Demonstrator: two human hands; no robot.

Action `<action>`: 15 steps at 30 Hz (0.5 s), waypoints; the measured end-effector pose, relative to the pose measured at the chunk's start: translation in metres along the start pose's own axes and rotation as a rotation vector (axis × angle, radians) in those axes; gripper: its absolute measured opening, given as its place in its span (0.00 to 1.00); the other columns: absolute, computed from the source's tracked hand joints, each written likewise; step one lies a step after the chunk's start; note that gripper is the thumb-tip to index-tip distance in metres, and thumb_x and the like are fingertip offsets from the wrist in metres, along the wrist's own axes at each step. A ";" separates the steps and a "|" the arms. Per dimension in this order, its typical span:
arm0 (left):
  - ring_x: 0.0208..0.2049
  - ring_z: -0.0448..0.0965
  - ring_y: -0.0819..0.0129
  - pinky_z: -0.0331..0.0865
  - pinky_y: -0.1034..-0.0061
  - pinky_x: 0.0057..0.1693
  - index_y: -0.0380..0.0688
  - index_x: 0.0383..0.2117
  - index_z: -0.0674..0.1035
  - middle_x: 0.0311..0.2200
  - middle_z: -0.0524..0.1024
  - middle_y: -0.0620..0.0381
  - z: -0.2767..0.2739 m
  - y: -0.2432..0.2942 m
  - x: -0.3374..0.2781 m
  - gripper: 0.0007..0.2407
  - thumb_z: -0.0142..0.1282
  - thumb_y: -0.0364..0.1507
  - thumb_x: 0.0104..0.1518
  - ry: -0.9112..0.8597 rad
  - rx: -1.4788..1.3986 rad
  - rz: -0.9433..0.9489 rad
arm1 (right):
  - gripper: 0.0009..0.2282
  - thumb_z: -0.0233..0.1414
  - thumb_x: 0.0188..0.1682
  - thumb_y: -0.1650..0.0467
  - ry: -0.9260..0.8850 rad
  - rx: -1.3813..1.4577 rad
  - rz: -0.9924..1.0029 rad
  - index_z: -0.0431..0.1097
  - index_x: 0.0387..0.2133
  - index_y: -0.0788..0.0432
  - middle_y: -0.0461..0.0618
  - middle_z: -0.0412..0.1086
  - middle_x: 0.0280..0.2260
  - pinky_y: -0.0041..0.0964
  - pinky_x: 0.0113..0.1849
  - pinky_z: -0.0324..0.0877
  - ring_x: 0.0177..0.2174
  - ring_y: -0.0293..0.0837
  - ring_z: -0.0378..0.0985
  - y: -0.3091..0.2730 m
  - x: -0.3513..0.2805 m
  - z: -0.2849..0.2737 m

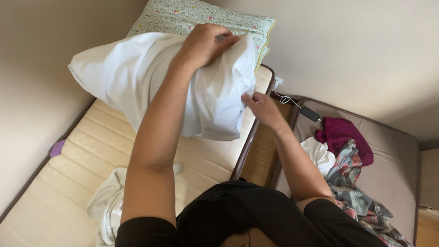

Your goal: The person inserts a white pillow into a white pillowcase on a bed. They align the corners, push the pillow inside, and smooth the fabric to fit the case.

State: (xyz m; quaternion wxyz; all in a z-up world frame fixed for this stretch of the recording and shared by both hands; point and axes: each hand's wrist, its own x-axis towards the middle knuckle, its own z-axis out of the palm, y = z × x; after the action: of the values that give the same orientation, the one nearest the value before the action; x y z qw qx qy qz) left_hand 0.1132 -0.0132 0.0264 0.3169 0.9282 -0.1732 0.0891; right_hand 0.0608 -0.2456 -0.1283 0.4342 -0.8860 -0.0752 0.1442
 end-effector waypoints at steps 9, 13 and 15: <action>0.33 0.81 0.67 0.67 0.71 0.40 0.51 0.32 0.84 0.32 0.85 0.62 0.015 -0.024 0.003 0.08 0.57 0.38 0.61 0.126 -0.009 0.121 | 0.16 0.65 0.47 0.64 0.312 0.418 -0.370 0.67 0.42 0.53 0.41 0.68 0.31 0.26 0.33 0.68 0.26 0.33 0.68 -0.054 -0.034 -0.018; 0.26 0.76 0.69 0.65 0.71 0.36 0.52 0.27 0.81 0.24 0.80 0.62 0.020 -0.020 -0.001 0.06 0.57 0.34 0.60 0.167 -0.041 0.078 | 0.04 0.57 0.54 0.71 0.375 0.424 -0.403 0.69 0.36 0.55 0.36 0.65 0.25 0.25 0.31 0.61 0.26 0.29 0.62 -0.037 -0.009 -0.007; 0.29 0.77 0.65 0.65 0.69 0.38 0.53 0.28 0.76 0.25 0.79 0.63 0.023 -0.029 0.000 0.06 0.53 0.33 0.63 0.250 0.016 0.039 | 0.05 0.56 0.55 0.72 0.282 0.478 -0.345 0.66 0.34 0.56 0.41 0.68 0.22 0.24 0.29 0.65 0.23 0.32 0.72 -0.034 -0.006 -0.011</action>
State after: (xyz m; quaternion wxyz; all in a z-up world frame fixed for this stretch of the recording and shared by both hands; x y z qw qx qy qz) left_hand 0.1257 -0.0058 -0.0076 0.3270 0.9089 -0.1496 0.2114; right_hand 0.0586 -0.2342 -0.0940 0.6540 -0.7445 -0.1275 -0.0419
